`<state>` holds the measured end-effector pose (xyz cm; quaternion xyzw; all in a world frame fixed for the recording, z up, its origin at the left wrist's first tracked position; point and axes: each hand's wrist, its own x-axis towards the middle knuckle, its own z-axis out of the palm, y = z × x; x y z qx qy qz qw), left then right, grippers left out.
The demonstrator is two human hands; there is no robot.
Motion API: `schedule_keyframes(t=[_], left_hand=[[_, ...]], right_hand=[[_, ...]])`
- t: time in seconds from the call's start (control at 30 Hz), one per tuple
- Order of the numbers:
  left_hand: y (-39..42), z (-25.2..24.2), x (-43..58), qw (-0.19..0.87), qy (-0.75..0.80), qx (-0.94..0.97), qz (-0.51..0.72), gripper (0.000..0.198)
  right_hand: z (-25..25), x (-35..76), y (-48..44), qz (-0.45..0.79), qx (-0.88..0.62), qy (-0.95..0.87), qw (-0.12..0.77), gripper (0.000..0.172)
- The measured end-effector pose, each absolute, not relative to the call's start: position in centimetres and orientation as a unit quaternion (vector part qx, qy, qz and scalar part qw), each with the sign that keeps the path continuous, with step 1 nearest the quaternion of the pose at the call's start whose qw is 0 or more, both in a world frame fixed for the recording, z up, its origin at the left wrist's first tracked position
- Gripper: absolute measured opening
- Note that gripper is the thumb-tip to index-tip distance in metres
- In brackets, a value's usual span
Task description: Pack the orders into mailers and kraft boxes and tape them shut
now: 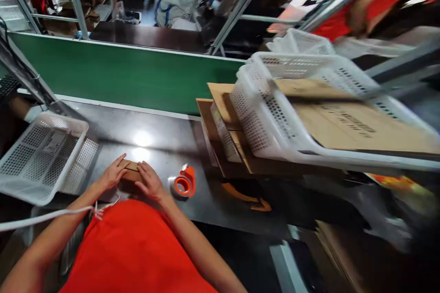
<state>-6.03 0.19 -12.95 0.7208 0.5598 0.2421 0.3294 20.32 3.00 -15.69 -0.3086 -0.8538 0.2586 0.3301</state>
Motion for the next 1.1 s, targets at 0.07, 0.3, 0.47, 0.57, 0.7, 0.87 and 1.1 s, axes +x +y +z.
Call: schedule_keyframes(t=[0.07,0.3,0.47,0.57,0.7,0.87,1.1], left_hand=[[0.9,-12.0,-6.5,0.368,0.561,0.702,0.238,0.058],[-2.9,-12.9,-9.7,0.586,0.592,0.491,0.255,0.078],[-9.9,-14.5,-12.6,0.542,0.667,0.419,0.294,0.053],[-14.5,-15.8,-13.9,0.479,0.742,0.338,0.325,0.050],[-21.2,-18.1,-14.1,0.415,0.813,0.224,0.340,0.050],[-29.1,-20.7,-10.7,0.405,0.849,0.137,0.310,0.041],[-35.4,-21.9,-2.3,0.452,0.832,0.092,0.309,0.034]], right_hand=[[-16.4,21.0,4.2,0.259,-0.287,-0.872,0.302,0.074],[-17.5,22.1,4.3,0.233,-0.243,-0.892,0.303,0.085],[-18.2,22.1,3.5,0.232,-0.258,-0.882,0.319,0.077],[-18.7,22.3,3.7,0.228,-0.268,-0.884,0.307,0.075],[-19.1,22.8,3.7,0.204,-0.278,-0.890,0.298,0.074],[-19.0,23.2,3.7,0.174,-0.271,-0.902,0.286,0.078],[-18.9,24.3,4.1,0.140,-0.225,-0.929,0.258,0.087]])
